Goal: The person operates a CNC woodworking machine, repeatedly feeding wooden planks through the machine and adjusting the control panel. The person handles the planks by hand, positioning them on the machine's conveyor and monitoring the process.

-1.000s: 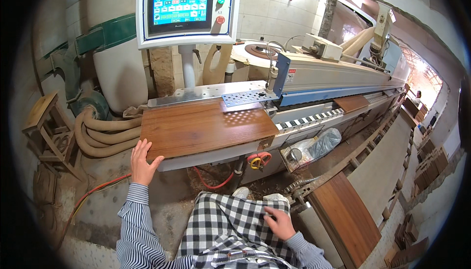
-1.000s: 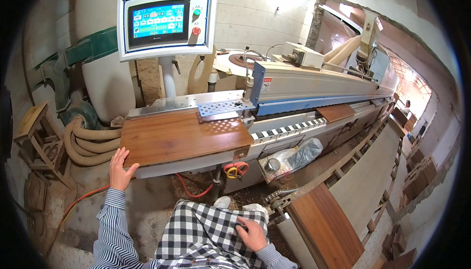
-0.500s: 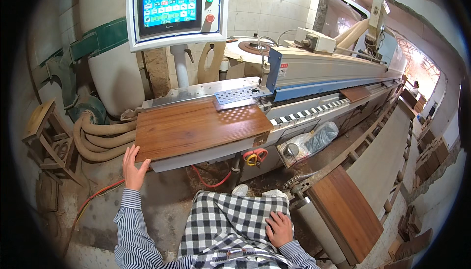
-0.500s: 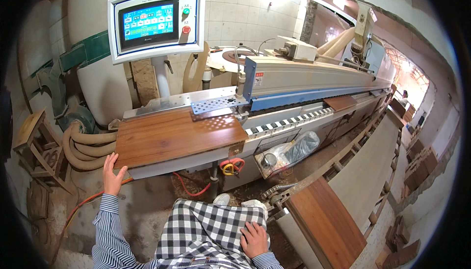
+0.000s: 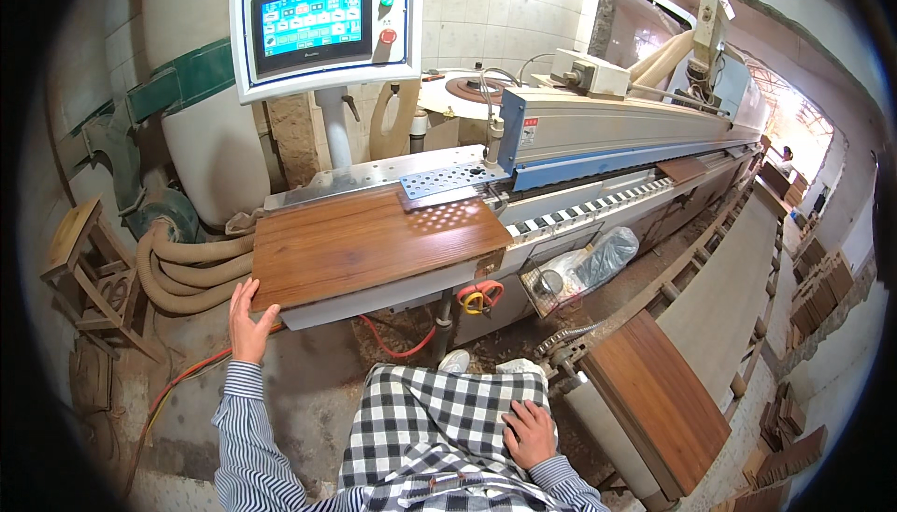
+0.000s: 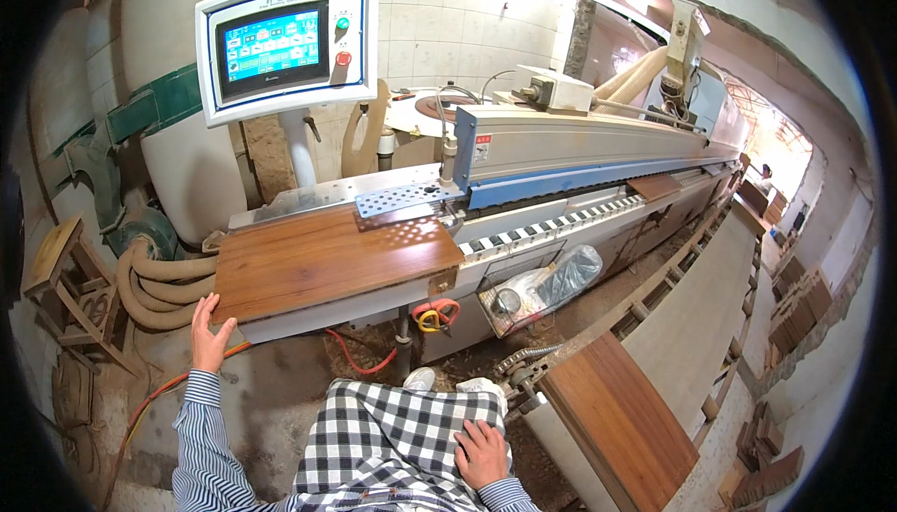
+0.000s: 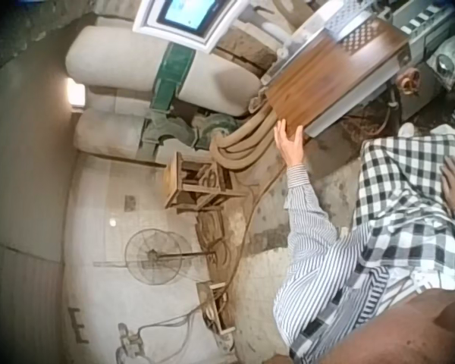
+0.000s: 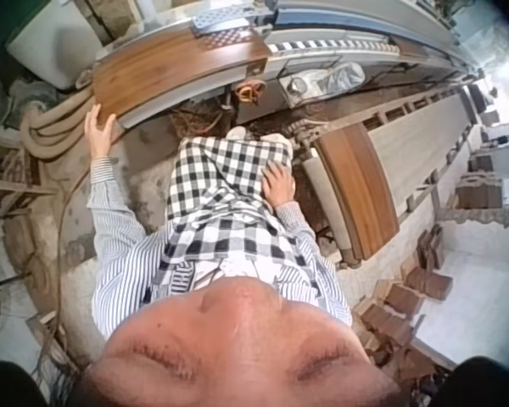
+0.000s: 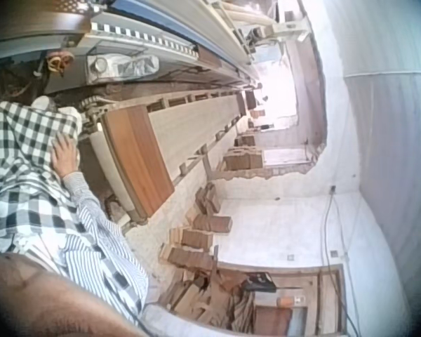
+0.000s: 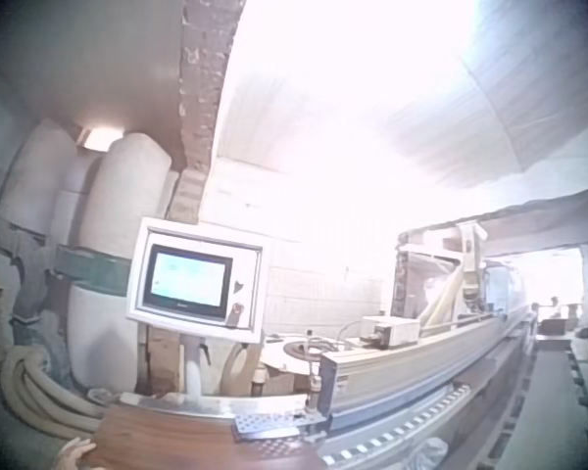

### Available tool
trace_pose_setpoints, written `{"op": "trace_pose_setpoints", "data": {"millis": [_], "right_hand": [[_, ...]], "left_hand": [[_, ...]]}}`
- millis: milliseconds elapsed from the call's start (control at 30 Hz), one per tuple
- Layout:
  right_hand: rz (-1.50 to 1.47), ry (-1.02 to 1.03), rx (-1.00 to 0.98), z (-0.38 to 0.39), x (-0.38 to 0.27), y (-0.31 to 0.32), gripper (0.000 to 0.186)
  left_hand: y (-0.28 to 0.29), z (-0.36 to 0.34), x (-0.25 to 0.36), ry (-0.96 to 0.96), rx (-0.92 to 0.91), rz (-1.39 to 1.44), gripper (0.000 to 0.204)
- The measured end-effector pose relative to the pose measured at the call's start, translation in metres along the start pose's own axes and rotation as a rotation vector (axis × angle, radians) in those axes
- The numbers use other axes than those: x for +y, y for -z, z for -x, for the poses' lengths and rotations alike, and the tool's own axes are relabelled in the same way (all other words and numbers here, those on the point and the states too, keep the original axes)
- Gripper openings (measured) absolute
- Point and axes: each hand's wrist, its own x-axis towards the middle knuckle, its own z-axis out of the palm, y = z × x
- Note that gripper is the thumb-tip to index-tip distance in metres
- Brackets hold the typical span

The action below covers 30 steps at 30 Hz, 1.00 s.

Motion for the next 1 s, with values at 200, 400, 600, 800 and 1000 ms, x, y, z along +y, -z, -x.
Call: {"op": "trace_pose_setpoints", "data": {"millis": [200, 400, 600, 800, 1000], "right_hand": [[0.009, -0.018, -0.013, 0.000, 0.000, -0.001, 0.028], [0.002, -0.025, -0.010, 0.000, -0.001, 0.000, 0.028], [-0.255, -0.113, 0.119, -0.007, 0.011, 0.009, 0.030], [0.145, -0.132, 0.224, -0.046, 0.083, 0.037, 0.042], [0.476, -0.204, 0.012, -0.076, 0.157, 0.054, 0.047]], "left_hand": [[0.002, 0.000, 0.010, 0.071, 0.011, 0.042, 0.059], [-0.011, -0.003, 0.014, 0.077, 0.038, 0.079, 0.066], [-0.040, -0.007, 0.034, -0.024, 0.049, -0.040, 0.069], [-0.076, -0.009, 0.065, -0.179, 0.027, -0.123, 0.065], [-0.086, -0.009, 0.063, -0.361, 0.001, -0.251, 0.062]]}}
